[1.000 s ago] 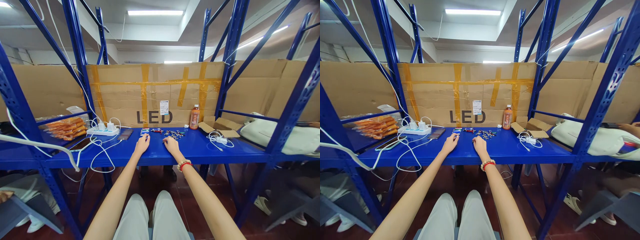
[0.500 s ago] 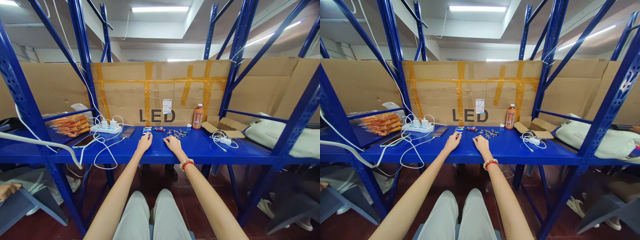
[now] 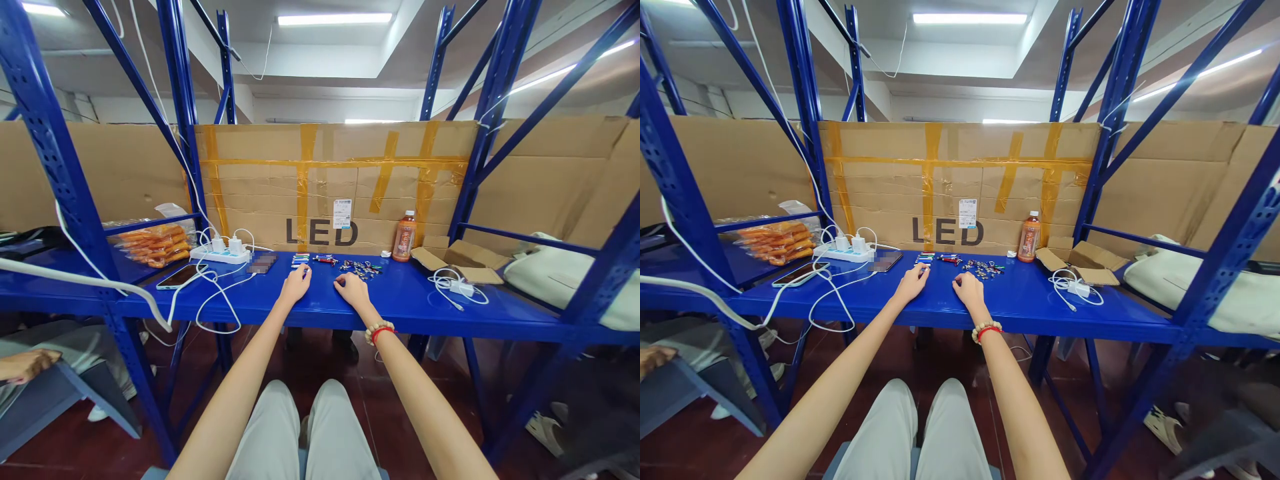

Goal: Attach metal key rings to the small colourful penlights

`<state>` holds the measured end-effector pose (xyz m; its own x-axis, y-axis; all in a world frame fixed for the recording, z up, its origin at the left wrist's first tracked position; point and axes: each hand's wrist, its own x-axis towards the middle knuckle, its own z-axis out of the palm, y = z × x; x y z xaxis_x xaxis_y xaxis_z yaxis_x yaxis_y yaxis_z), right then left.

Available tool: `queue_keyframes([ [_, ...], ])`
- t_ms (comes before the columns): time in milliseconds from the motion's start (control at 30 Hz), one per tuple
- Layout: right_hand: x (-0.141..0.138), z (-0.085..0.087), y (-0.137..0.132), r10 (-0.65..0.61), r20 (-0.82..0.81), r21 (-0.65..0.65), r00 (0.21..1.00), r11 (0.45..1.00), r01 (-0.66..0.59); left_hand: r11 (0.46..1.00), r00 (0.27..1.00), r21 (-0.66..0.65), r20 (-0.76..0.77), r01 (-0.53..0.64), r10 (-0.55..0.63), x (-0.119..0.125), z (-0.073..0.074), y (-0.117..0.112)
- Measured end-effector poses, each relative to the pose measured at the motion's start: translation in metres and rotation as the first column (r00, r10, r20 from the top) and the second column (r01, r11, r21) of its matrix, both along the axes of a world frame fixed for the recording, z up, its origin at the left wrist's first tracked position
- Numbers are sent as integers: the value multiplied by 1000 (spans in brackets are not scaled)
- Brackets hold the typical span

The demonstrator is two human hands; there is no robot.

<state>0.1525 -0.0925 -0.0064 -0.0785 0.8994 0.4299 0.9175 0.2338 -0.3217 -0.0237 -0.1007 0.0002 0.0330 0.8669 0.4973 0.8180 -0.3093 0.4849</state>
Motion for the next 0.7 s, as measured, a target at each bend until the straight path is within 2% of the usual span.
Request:
queue_keyframes([
  [167,0,1,-4,13,-57,5,998,1000,-13,999,998,-47,-54,21,-23,2,1,-4],
  [333,-1,4,-10,29,-69,6,997,1000,-29,997,991,-41,-115,64,-68,4,1,-9],
  [467,0,2,-9,90,-63,30,994,996,-88,992,974,-43,-190,115,-121,5,0,-11],
  [600,9,1,7,226,-16,16,974,974,-226,991,962,-84,-244,108,-126,7,2,-10],
  [700,18,9,30,316,2,-90,949,945,-315,990,938,-114,-328,81,-115,9,4,-8],
])
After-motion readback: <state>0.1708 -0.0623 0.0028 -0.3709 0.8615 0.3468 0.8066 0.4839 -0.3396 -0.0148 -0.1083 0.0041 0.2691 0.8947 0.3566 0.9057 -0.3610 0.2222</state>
